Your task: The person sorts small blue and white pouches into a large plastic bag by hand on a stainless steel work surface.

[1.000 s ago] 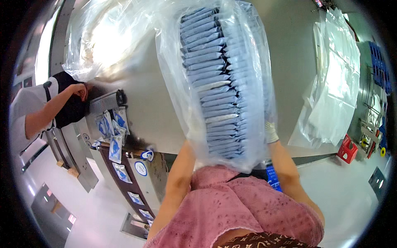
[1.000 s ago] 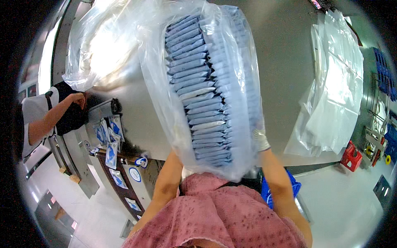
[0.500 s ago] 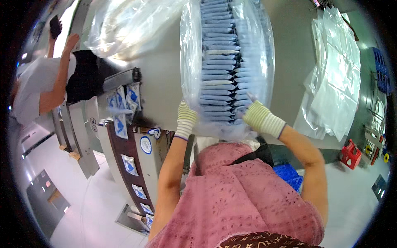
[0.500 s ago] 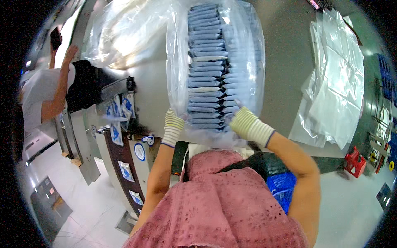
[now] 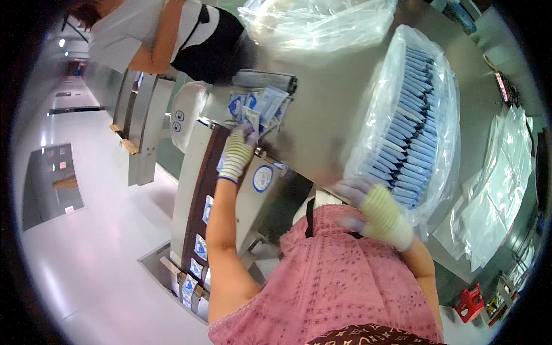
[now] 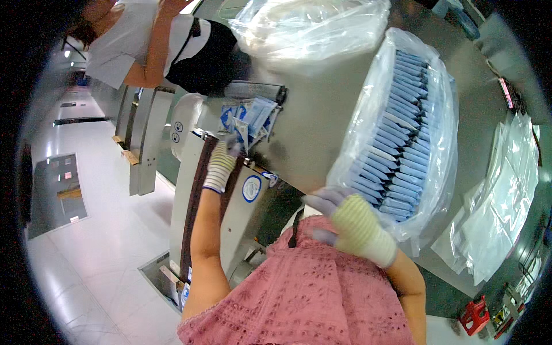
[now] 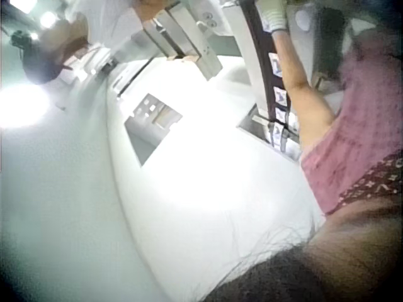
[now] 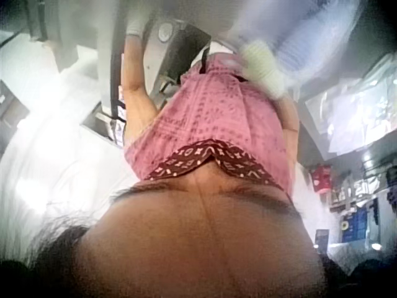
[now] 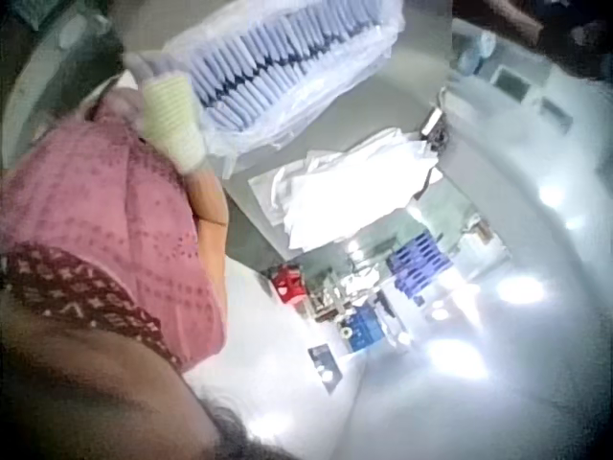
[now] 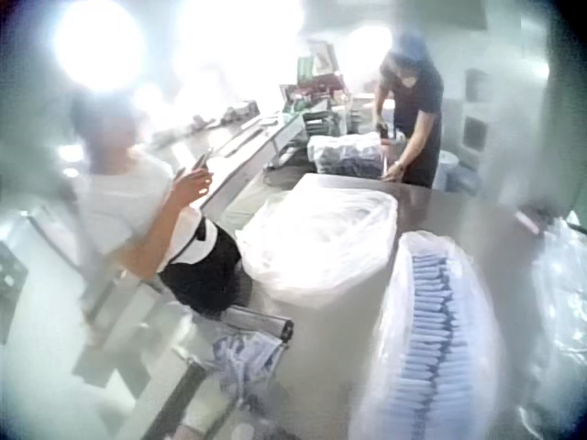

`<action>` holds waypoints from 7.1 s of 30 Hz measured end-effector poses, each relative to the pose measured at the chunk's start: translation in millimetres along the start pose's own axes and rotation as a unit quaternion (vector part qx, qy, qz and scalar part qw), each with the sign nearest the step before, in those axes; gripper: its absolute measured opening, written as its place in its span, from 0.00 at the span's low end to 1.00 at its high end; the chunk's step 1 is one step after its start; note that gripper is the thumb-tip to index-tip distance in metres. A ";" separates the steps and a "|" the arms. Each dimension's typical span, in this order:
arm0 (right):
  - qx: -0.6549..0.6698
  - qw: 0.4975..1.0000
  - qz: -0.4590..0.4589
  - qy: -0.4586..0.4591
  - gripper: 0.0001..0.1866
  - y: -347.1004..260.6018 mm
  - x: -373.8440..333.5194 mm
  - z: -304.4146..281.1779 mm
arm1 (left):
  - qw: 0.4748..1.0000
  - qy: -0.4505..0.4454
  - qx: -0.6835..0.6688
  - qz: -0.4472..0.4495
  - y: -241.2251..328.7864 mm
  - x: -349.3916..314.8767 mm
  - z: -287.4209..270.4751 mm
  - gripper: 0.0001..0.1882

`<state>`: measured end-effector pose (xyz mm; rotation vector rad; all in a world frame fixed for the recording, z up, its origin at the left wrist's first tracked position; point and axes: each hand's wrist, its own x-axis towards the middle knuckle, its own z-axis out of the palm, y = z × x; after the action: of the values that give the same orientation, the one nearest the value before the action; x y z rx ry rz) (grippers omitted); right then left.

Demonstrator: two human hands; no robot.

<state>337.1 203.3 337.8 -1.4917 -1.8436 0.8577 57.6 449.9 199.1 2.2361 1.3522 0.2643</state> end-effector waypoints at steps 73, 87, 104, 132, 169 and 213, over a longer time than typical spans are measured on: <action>0.598 0.685 0.275 0.313 0.50 43.8 74.3 70.4 | 0.569 -0.380 -0.723 -0.100 101.6 61.5 115.4 0.27; 0.535 0.704 0.152 0.442 0.36 25.4 -5.0 35.7 | 0.665 -0.331 -0.662 0.103 209.2 -1.1 61.9 0.29; 0.527 0.471 0.365 0.606 0.44 180.2 -229.3 87.2 | 0.768 -0.369 0.193 0.487 335.1 -79.1 161.2 0.32; 0.287 0.918 0.228 0.149 0.33 81.6 82.6 126.3 | 0.944 -0.253 0.108 -0.184 -155.4 130.0 70.0 0.58; 0.527 0.767 0.168 0.324 0.15 97.8 23.2 87.0 | 0.937 -0.208 -0.273 -0.063 110.1 89.5 162.6 0.20; 0.228 0.931 0.155 0.239 0.21 86.8 34.9 34.8 | 0.977 0.012 0.056 0.207 101.3 51.9 52.2 0.18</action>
<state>354.2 247.4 249.8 -1.5288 -0.9888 0.8915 182.4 440.2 202.0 2.6057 0.9190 0.3678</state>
